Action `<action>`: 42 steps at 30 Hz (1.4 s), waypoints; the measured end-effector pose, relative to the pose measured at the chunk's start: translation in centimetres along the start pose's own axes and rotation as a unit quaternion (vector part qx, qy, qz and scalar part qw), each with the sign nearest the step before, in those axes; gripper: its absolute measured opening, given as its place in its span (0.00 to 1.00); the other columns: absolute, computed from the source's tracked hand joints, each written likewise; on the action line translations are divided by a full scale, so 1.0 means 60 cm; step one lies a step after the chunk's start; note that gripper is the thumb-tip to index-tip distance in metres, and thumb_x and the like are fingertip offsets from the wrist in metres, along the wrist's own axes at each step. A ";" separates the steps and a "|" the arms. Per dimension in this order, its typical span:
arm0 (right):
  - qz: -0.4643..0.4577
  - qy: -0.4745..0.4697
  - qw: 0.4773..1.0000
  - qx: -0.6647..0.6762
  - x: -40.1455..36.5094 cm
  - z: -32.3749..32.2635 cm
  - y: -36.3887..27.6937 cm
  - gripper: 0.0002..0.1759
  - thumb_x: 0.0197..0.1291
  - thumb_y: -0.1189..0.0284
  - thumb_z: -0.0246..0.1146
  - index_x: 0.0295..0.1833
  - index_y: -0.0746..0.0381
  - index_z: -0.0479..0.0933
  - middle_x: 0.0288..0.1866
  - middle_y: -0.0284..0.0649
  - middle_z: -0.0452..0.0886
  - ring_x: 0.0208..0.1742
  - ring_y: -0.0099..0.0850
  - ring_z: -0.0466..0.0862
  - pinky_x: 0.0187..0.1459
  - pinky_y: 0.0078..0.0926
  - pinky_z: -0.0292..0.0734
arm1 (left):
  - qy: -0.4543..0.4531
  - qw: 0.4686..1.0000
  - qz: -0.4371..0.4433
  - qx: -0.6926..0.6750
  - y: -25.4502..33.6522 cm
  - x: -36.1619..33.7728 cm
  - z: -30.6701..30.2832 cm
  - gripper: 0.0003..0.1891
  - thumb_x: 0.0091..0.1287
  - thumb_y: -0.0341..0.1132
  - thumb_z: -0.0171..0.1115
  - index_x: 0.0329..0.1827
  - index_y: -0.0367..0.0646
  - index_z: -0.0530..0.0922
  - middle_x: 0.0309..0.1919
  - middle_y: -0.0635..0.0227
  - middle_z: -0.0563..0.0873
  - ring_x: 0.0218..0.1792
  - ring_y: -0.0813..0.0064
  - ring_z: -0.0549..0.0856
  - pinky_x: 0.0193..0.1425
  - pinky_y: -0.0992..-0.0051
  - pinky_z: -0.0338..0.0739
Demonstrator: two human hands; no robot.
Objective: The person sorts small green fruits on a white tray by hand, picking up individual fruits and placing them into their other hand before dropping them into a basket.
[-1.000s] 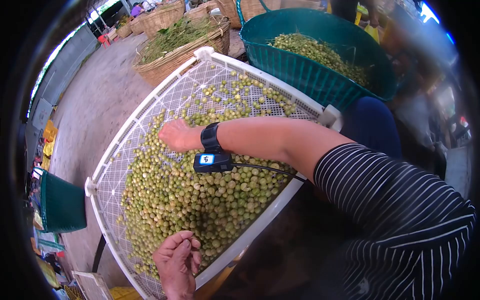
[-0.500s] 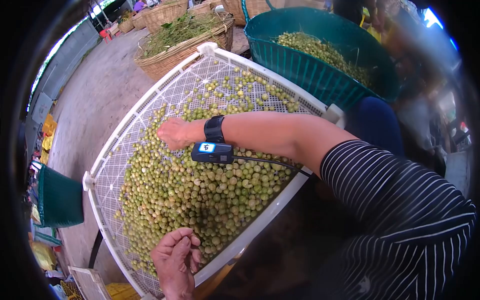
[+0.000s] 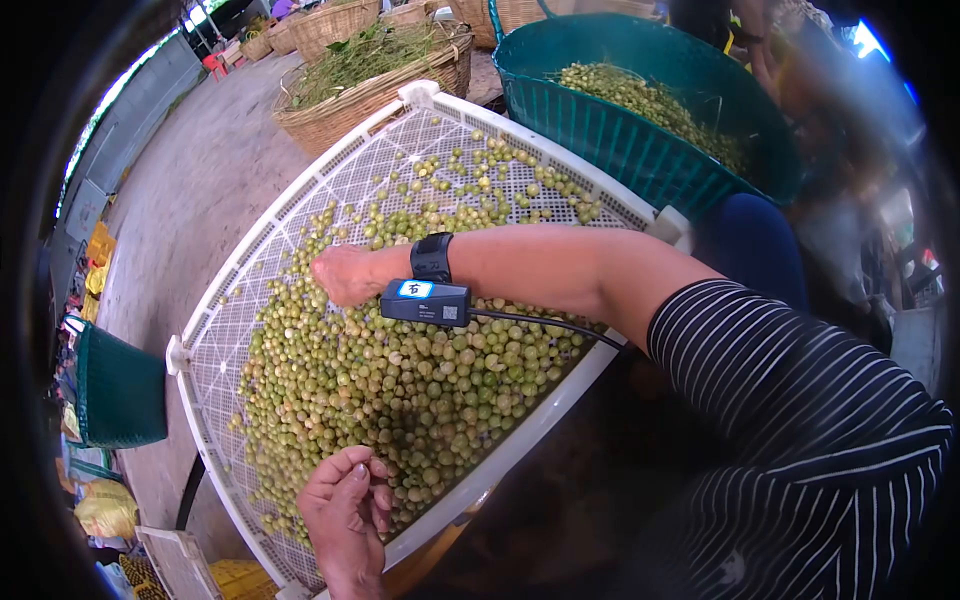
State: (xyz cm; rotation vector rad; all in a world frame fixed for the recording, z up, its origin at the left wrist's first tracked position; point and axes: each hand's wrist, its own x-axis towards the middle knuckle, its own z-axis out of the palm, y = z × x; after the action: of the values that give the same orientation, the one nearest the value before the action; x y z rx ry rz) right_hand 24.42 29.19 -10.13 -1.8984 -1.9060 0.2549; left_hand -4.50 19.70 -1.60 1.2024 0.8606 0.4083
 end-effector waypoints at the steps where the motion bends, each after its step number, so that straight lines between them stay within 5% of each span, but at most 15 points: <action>1: 0.006 0.013 1.000 0.010 -0.002 -0.001 -0.001 0.07 0.41 0.80 0.51 0.21 0.71 0.75 0.25 0.58 0.78 0.29 0.52 0.81 0.32 0.45 0.76 | 0.001 1.000 -0.001 0.001 -0.001 0.000 -0.001 0.07 0.64 0.26 0.53 0.41 0.31 0.76 0.28 0.60 0.81 0.17 0.80 0.76 0.13 0.86 0.63; 6: 0.000 0.050 0.993 0.107 -0.029 -0.020 -0.039 0.10 0.48 0.78 0.53 0.17 0.69 0.70 0.18 0.50 0.75 0.20 0.39 0.77 0.24 0.37 0.73 | 0.023 0.998 -0.002 -0.061 -0.005 0.006 -0.011 0.09 0.66 0.33 0.54 0.38 0.34 0.75 0.26 0.65 0.78 0.18 0.79 0.75 0.12 0.85 0.61; 8: -0.034 0.008 0.859 0.511 -0.079 -0.027 -0.080 0.08 0.50 0.79 0.55 0.22 0.69 0.76 0.23 0.46 0.80 0.23 0.29 0.81 0.22 0.23 0.77 | 0.020 0.997 -0.005 -0.077 -0.006 0.010 -0.015 0.10 0.67 0.34 0.54 0.40 0.34 0.75 0.27 0.65 0.78 0.19 0.79 0.75 0.13 0.85 0.62; 10: 0.042 -0.039 0.844 0.534 -0.112 -0.036 -0.143 0.06 0.51 0.80 0.58 0.29 0.70 0.79 0.29 0.46 0.82 0.25 0.27 0.83 0.24 0.14 0.79 | 0.018 0.996 -0.009 -0.092 -0.008 0.013 -0.016 0.10 0.67 0.34 0.54 0.41 0.34 0.75 0.27 0.65 0.78 0.20 0.78 0.75 0.15 0.85 0.63; 13: 0.024 -0.034 0.828 0.559 -0.152 -0.013 -0.204 0.05 0.51 0.80 0.60 0.30 0.72 0.79 0.30 0.47 0.82 0.24 0.26 0.82 0.24 0.16 0.78 | 0.039 0.991 -0.028 -0.129 -0.011 0.016 -0.011 0.11 0.68 0.36 0.54 0.44 0.35 0.73 0.29 0.65 0.78 0.22 0.79 0.75 0.17 0.85 0.64; 15: 0.005 -0.051 0.727 0.685 -0.173 -0.002 -0.224 0.05 0.50 0.80 0.63 0.31 0.72 0.80 0.30 0.45 0.82 0.25 0.25 0.81 0.30 0.20 0.78 | 0.086 0.981 -0.018 -0.173 -0.005 0.015 0.003 0.13 0.68 0.38 0.55 0.41 0.33 0.74 0.30 0.62 0.79 0.21 0.75 0.76 0.17 0.82 0.64; 18: 0.044 -0.074 0.668 0.739 -0.180 0.007 -0.230 0.05 0.48 0.79 0.65 0.31 0.71 0.80 0.30 0.43 0.82 0.27 0.24 0.80 0.37 0.23 0.77 | 0.032 0.977 0.018 -0.210 -0.011 0.016 0.001 0.13 0.67 0.39 0.55 0.37 0.35 0.74 0.28 0.63 0.78 0.20 0.76 0.74 0.17 0.82 0.62; 22: 0.028 -0.067 0.689 0.721 -0.177 0.016 -0.222 0.06 0.46 0.79 0.65 0.30 0.71 0.80 0.30 0.43 0.82 0.30 0.26 0.81 0.40 0.25 0.76 | 0.010 0.977 0.024 -0.211 -0.010 0.017 -0.003 0.12 0.67 0.38 0.56 0.34 0.36 0.74 0.26 0.66 0.77 0.20 0.77 0.73 0.16 0.82 0.61; 25: 0.020 -0.027 0.759 0.650 -0.181 0.015 -0.218 0.07 0.46 0.77 0.66 0.30 0.71 0.80 0.28 0.41 0.82 0.31 0.28 0.81 0.39 0.26 0.76 | 0.056 0.981 -0.003 -0.185 -0.011 0.017 -0.010 0.12 0.67 0.38 0.55 0.32 0.37 0.73 0.24 0.67 0.76 0.17 0.78 0.72 0.15 0.83 0.60; 28: 0.094 -0.056 0.771 0.628 -0.175 0.012 -0.205 0.06 0.45 0.77 0.66 0.30 0.68 0.80 0.28 0.40 0.82 0.33 0.27 0.81 0.38 0.26 0.75 | 0.033 0.985 -0.002 -0.168 -0.009 0.014 -0.017 0.12 0.67 0.38 0.56 0.31 0.37 0.73 0.22 0.67 0.75 0.15 0.79 0.71 0.13 0.84 0.58; 30: 0.007 0.045 0.893 0.448 -0.164 0.011 -0.186 0.04 0.47 0.76 0.65 0.27 0.65 0.79 0.27 0.40 0.82 0.32 0.28 0.82 0.35 0.28 0.74 | 0.053 0.984 -0.032 -0.169 -0.004 0.013 -0.015 0.13 0.67 0.38 0.56 0.30 0.37 0.73 0.22 0.67 0.75 0.13 0.80 0.70 0.12 0.85 0.57; 35: -0.076 0.140 0.979 0.125 -0.171 -0.001 -0.137 0.13 0.53 0.65 0.62 0.23 0.62 0.75 0.21 0.40 0.75 0.30 0.40 0.77 0.31 0.34 0.73 | 0.024 0.990 -0.047 -0.130 -0.011 0.015 -0.028 0.11 0.67 0.37 0.56 0.39 0.35 0.73 0.24 0.66 0.76 0.16 0.79 0.71 0.12 0.84 0.59; 37: -0.098 0.178 0.975 -0.090 -0.177 -0.015 -0.106 0.13 0.53 0.62 0.62 0.24 0.60 0.75 0.24 0.39 0.75 0.34 0.39 0.76 0.32 0.34 0.73 | 0.018 0.995 -0.042 -0.093 -0.014 0.015 -0.024 0.11 0.66 0.35 0.56 0.42 0.34 0.73 0.24 0.66 0.76 0.17 0.79 0.71 0.12 0.84 0.59; 41: -0.011 0.118 0.985 -0.127 -0.214 0.013 -0.071 0.11 0.50 0.63 0.62 0.29 0.59 0.77 0.38 0.43 0.74 0.46 0.39 0.72 0.35 0.35 0.73 | 0.067 0.994 -0.052 -0.071 -0.007 0.012 -0.008 0.16 0.64 0.29 0.54 0.52 0.29 0.70 0.25 0.66 0.76 0.17 0.79 0.72 0.13 0.84 0.59; 42: 0.033 0.046 0.997 -0.051 -0.217 0.014 -0.087 0.10 0.50 0.64 0.62 0.33 0.58 0.78 0.43 0.43 0.71 0.49 0.40 0.70 0.42 0.39 0.72 | 0.059 0.994 -0.044 -0.083 -0.011 0.015 -0.011 0.16 0.64 0.29 0.53 0.52 0.29 0.70 0.26 0.66 0.76 0.18 0.80 0.72 0.13 0.84 0.59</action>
State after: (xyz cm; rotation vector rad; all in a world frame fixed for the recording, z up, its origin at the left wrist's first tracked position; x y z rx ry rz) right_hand 18.87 16.29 -10.93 -2.0066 -1.8302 0.0898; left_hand -4.58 20.52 -2.60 0.9915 0.9589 0.4742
